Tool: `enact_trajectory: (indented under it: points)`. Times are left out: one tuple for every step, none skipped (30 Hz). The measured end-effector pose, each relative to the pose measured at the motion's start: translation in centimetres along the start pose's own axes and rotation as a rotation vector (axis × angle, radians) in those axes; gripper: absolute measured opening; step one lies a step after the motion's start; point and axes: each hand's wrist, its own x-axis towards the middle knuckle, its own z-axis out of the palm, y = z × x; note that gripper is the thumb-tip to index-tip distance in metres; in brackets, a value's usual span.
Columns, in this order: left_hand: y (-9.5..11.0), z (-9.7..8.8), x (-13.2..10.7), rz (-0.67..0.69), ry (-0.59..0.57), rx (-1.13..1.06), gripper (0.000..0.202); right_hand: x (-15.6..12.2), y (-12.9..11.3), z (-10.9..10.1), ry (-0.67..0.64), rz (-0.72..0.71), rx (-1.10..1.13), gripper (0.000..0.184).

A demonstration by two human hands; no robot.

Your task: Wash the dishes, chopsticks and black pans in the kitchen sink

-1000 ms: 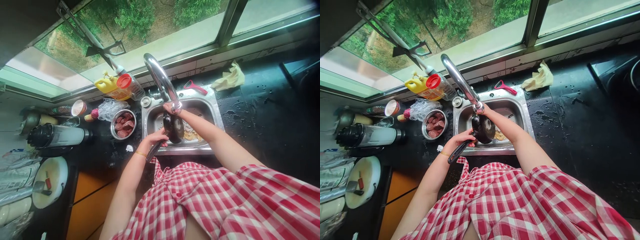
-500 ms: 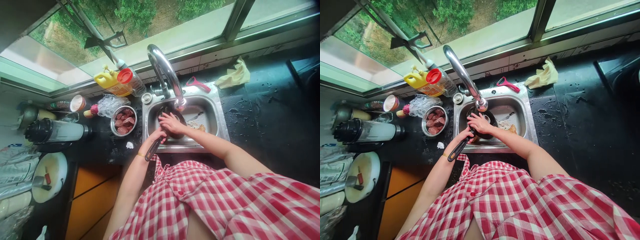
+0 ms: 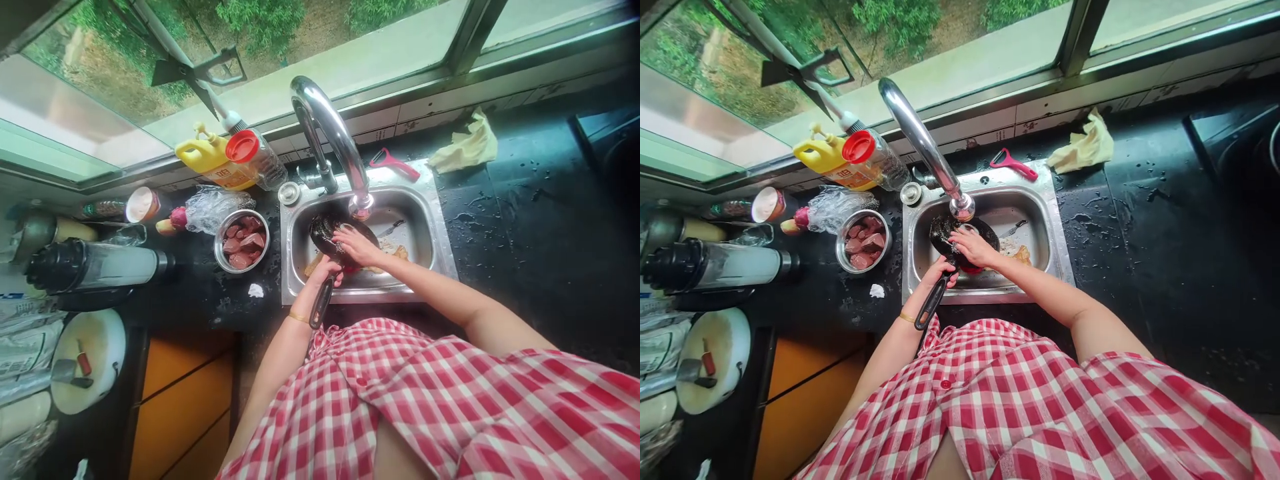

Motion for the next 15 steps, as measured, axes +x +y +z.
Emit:
enact_trajectory:
  points:
    - [0.2, 0.3, 0.1, -0.011, 0.003, 0.011, 0.062, 1.1, -0.2, -0.2, -0.007, -0.019, -0.013, 0.042]
    - [0.4, 0.6, 0.2, -0.022, 0.009, 0.028, 0.06, 2.5, -0.6, -0.4, -0.022, -0.049, -0.03, 0.04]
    - [0.7, 0.8, 0.4, -0.032, 0.018, 0.05, 0.057, 4.0, -1.2, -0.6, -0.046, -0.088, -0.051, 0.038]
    - [0.9, 1.0, 0.5, -0.035, 0.027, 0.072, 0.054, 5.4, -1.8, -0.9, -0.085, -0.123, -0.076, 0.035]
    - [1.2, 1.1, 0.6, -0.033, 0.032, 0.095, 0.051, 6.5, -2.4, -1.2, -0.127, -0.156, -0.099, 0.032]
    - [1.5, 1.1, 0.7, -0.026, 0.032, 0.119, 0.048, 7.1, -2.7, -1.5, -0.169, -0.191, -0.115, 0.028]
    - [1.7, 1.1, 0.8, -0.02, 0.025, 0.146, 0.047, 7.1, -2.7, -1.9, -0.2, -0.227, -0.122, 0.026]
    - [1.9, 1.1, 0.7, -0.016, 0.018, 0.174, 0.048, 6.6, -2.5, -2.2, -0.218, -0.261, -0.12, 0.025]
    - [2.0, 1.1, 0.7, -0.015, 0.014, 0.201, 0.052, 5.6, -2.0, -2.5, -0.223, -0.288, -0.113, 0.026]
    - [2.0, 1.1, 0.6, -0.019, 0.015, 0.227, 0.059, 4.4, -1.4, -2.8, -0.216, -0.306, -0.106, 0.029]
    - [1.9, 1.2, 0.5, -0.029, 0.022, 0.254, 0.067, 3.1, -0.7, -3.0, -0.203, -0.31, -0.108, 0.031]
    - [1.7, 1.4, 0.4, -0.04, 0.035, 0.281, 0.074, 1.9, -0.2, -3.2, -0.193, -0.314, -0.123, 0.033]
    - [1.5, 1.6, 0.3, -0.052, 0.045, 0.311, 0.078, 1.2, 0.2, -3.4, -0.186, -0.324, -0.147, 0.034]
    - [1.4, 1.9, 0.3, -0.06, 0.057, 0.34, 0.08, 0.9, 0.3, -3.6, -0.183, -0.342, -0.177, 0.035]
    - [1.3, 2.2, 0.3, -0.067, 0.058, 0.359, 0.08, 1.1, 0.2, -3.7, -0.185, -0.367, -0.205, 0.035]
